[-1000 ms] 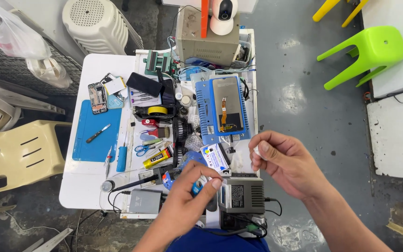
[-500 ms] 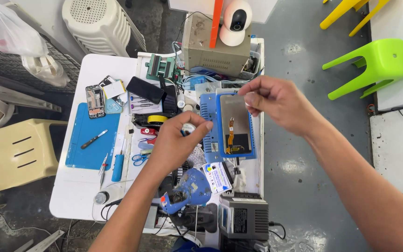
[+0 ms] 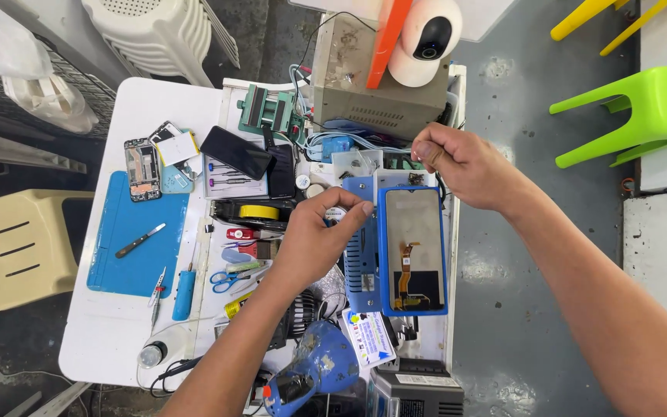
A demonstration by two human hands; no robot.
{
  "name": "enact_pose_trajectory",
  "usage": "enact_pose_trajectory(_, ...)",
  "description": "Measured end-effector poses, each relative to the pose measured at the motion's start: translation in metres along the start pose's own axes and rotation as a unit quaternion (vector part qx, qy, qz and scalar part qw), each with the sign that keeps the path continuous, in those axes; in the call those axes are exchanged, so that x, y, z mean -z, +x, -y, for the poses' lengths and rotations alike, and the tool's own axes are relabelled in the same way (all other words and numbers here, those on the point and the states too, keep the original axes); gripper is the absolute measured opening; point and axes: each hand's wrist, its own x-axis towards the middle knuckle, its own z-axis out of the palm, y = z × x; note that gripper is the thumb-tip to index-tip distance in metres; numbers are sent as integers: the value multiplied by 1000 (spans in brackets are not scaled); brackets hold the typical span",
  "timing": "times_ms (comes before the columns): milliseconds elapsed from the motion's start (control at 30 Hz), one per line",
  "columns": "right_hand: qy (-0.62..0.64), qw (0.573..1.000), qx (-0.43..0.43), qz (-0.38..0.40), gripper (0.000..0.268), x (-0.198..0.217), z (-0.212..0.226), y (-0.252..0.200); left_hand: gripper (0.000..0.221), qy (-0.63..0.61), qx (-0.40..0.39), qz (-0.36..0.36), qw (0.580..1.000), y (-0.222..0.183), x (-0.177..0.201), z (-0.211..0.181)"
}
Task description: Preparing and installing a new screen onto a mobile phone frame, including applying adhesive tape.
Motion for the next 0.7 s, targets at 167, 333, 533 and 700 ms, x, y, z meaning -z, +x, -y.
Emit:
enact_pose_trajectory(167, -13, 1000, -8, -9, 33, -2, -3, -3, 15, -15, -4, 14, 1000, 1, 0, 1)
enact_pose_trajectory(333, -4, 1000, -5, -15, 33, -3, -3, -9, 15, -29, 0, 20, 999, -4, 1, -5)
enact_pose_trajectory(533, -4, 1000, 16, -27, 31, -4, -2, -12, 15, -36, 2, 17, 999, -6, -2, -6)
enact_pose_trajectory(700, 2, 999, 24, -32, 31, -5, -3, -11, 16, -42, -3, 12, 999, -4, -1, -4)
